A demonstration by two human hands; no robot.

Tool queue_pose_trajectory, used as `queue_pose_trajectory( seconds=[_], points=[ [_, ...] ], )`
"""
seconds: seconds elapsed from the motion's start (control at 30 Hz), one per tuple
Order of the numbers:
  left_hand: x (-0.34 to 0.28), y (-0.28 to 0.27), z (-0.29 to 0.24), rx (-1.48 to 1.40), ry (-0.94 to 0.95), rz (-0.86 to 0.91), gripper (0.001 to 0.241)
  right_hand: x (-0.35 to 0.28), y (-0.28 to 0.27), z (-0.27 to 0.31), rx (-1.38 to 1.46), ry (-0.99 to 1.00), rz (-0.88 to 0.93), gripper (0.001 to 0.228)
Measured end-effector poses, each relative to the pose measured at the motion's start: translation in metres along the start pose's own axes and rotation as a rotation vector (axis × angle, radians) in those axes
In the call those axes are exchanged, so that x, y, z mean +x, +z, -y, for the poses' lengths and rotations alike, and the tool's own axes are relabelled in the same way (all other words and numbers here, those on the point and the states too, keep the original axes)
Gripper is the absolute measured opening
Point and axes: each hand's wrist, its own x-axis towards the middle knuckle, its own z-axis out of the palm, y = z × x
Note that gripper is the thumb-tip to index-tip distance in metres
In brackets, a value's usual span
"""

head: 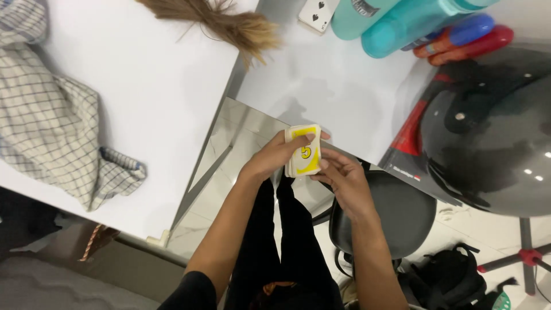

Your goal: The person moves a stack of papers and a duster aside, then wipes the white table surface with a checkered cloth. After wiping, they use the duster to sweep the table and then return the stack of papers to the surface.

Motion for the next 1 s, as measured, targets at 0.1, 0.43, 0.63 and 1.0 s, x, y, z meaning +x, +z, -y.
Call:
queue_pose_trajectory(
  seconds=[0.1,0.43,0.63,1.0],
  points=[
    [0.037,-0.02,0.013,0.212,0.208,-0.247,0.06,0.052,-0.003,-0.026,-0.056,-0.124,-0.175,0.038],
    [0.096,-0.037,0.011,0.783,0.836,-0.65,0.091,0.177,0.037,-0.036,-0.19,-0.86,-0.36,0.034],
    [0.141,-0.068,0.042,0.622,0.804,-0.657,0.082,0.207,0.017,-0.033,-0.199,-0.907,-0.4,0.015],
    [0.136,-0.065,0.031,0.369,0.592,-0.633,0.051,0.188,0.08,0.064,-1.314,-1.033,-0.12,0.055]
  ],
)
